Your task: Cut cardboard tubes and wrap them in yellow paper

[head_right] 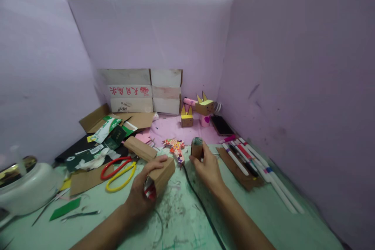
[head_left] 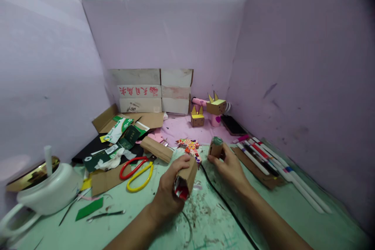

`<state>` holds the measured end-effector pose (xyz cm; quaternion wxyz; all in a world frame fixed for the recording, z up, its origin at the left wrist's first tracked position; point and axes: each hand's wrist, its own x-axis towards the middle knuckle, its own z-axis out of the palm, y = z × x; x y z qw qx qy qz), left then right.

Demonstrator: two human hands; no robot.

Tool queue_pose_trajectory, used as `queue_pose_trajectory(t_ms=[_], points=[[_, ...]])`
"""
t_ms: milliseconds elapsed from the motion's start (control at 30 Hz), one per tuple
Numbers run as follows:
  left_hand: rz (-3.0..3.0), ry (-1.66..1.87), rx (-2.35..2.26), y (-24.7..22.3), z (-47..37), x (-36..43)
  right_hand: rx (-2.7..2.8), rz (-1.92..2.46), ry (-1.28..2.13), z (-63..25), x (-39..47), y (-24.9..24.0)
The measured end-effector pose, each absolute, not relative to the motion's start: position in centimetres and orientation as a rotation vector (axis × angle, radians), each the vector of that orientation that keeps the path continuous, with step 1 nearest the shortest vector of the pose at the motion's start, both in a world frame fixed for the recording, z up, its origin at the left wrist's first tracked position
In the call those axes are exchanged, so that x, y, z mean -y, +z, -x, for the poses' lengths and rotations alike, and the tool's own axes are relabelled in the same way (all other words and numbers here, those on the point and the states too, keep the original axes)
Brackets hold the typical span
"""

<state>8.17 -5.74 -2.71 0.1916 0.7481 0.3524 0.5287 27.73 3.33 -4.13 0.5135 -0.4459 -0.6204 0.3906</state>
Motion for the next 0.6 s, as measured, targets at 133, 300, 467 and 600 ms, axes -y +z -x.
queue_pose_trajectory(t_ms=[133,300,467,600], points=[[-2.107,1.541,-0.963,-3.0,-8.2,5.9,1.516,1.209,0.481,-27.7,-3.8,-3.9],[-2.194,1.649,-0.999,-3.2,-8.0,5.7,1.480,1.180,0.460,-27.3,-2.0,-2.5],[-2.308,1.667,-1.037,-3.3,-7.8,5.9,1.550,0.799,1.439,-25.6,1.3,-1.9],[-2.300,1.633,-0.942,-3.8,-8.0,5.6,1.501,0.666,1.610,-24.7,2.2,-1.6]])
